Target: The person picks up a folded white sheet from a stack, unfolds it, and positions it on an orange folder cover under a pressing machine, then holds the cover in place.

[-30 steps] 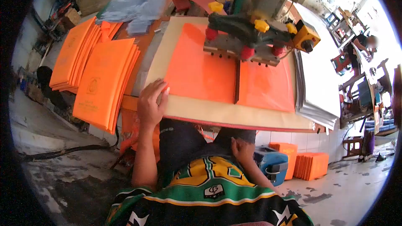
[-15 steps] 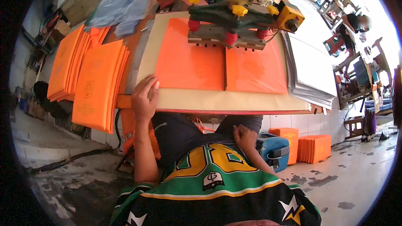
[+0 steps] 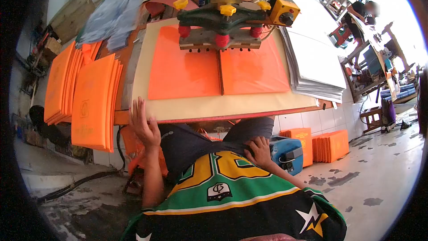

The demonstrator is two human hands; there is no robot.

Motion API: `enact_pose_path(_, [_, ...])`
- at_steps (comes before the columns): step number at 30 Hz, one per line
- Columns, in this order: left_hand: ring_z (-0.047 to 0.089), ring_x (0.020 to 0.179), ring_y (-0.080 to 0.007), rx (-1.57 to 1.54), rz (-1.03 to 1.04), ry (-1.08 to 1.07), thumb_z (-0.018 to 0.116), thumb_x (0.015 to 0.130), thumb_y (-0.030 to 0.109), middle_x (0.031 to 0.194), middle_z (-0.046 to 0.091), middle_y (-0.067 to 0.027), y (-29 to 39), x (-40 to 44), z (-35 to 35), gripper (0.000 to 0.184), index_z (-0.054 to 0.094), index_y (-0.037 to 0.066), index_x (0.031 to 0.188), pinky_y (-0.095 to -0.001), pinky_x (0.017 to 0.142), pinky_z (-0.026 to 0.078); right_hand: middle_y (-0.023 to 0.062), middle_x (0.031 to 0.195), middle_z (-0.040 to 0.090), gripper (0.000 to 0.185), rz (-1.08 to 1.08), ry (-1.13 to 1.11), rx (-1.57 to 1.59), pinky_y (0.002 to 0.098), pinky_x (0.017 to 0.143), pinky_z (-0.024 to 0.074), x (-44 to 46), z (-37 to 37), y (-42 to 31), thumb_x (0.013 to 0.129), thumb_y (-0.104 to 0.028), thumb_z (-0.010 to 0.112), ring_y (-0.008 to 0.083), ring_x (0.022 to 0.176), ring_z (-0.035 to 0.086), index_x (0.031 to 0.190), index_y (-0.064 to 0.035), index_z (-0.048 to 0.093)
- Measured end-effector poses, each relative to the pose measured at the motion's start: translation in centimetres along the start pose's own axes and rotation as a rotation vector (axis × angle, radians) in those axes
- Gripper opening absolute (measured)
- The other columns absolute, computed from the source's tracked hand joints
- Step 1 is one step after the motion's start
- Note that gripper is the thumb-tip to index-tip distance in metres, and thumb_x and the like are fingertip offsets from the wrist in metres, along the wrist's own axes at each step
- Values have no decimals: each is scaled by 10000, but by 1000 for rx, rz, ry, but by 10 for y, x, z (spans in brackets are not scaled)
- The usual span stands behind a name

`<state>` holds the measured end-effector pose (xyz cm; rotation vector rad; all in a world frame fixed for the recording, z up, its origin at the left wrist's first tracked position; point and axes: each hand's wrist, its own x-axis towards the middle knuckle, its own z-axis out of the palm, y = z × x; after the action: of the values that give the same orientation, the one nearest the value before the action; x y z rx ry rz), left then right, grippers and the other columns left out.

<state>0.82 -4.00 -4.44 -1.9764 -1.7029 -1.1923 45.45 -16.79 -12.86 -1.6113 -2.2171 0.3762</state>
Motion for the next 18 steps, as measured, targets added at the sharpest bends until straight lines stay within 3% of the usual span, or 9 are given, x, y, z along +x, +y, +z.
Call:
enact_pose_path(1, [430,1574,-399,-2,0,-5,429,1160,329,1643,534,-195,2,-12,1,534,523,14,1582,-616,1287,282,113,1301,658,356,5,-2,0,590,1012,430,-1,-2,1,953,-371,720,370,1275,581,1233,-152,723])
enact_pose_path(3, [266,1651,-404,-31,-115,12,406,1159,350,1750,365,-206,9,-37,5,605,403,8,1658,-633,1317,159,96,1559,580,544,-86,-46,25,642,1180,317,-3,-4,2,1004,-430,650,340,1483,480,1500,-206,637])
enact_pose_path(4, [266,1651,-404,-32,-115,8,406,1159,350,1750,365,-206,10,-51,9,605,403,8,1658,-633,1317,159,96,1559,580,544,-82,-48,25,642,1180,317,-4,-5,3,1004,-430,650,340,1483,480,1500,-206,637])
enact_pose_path(6, [222,1666,-405,-69,-179,9,422,1156,357,1774,296,-231,8,-85,20,646,351,-21,1675,-627,1314,162,88,1725,435,638,-142,-143,-48,643,1299,180,-4,-9,6,1048,-471,587,333,1617,342,1639,-244,508])
enact_pose_path(7, [222,1666,-405,-60,-182,8,422,1156,357,1774,296,-231,5,-111,29,646,351,-21,1675,-627,1314,162,88,1725,435,638,-148,-147,-43,643,1299,180,-4,-10,6,1048,-471,587,333,1617,342,1639,-244,508])
enact_pose_path(10, [260,1655,-391,-250,-346,-196,454,1150,401,1762,337,-207,14,-145,39,628,443,18,1648,-626,1321,163,86,1753,393,629,-143,-219,-67,635,1336,83,0,-10,5,1067,-479,560,323,1659,263,1649,-249,493])
enact_pose_path(12, [334,1625,-367,31,-155,-873,498,1133,418,1704,455,-172,33,-122,32,543,599,98,1560,-635,1323,173,67,1747,403,599,-150,-236,-83,649,1333,82,8,-10,7,1092,-479,528,320,1656,262,1645,-250,497])
enact_pose_path(16, [432,1566,-338,-1,-15,-924,551,1107,402,1575,605,-145,37,-101,54,414,729,159,1392,-670,1301,217,48,1728,436,579,-190,-272,-157,659,1331,97,30,-1,10,1104,-480,512,313,1643,289,1635,-251,509])
enact_pose_path(18, [572,1437,-320,-168,173,-1123,595,1077,358,1418,706,-151,47,-95,71,343,761,146,1289,-594,1277,332,39,1634,552,531,-268,-269,-212,653,1322,155,46,6,8,1101,-498,513,294,1589,384,1550,-227,601])
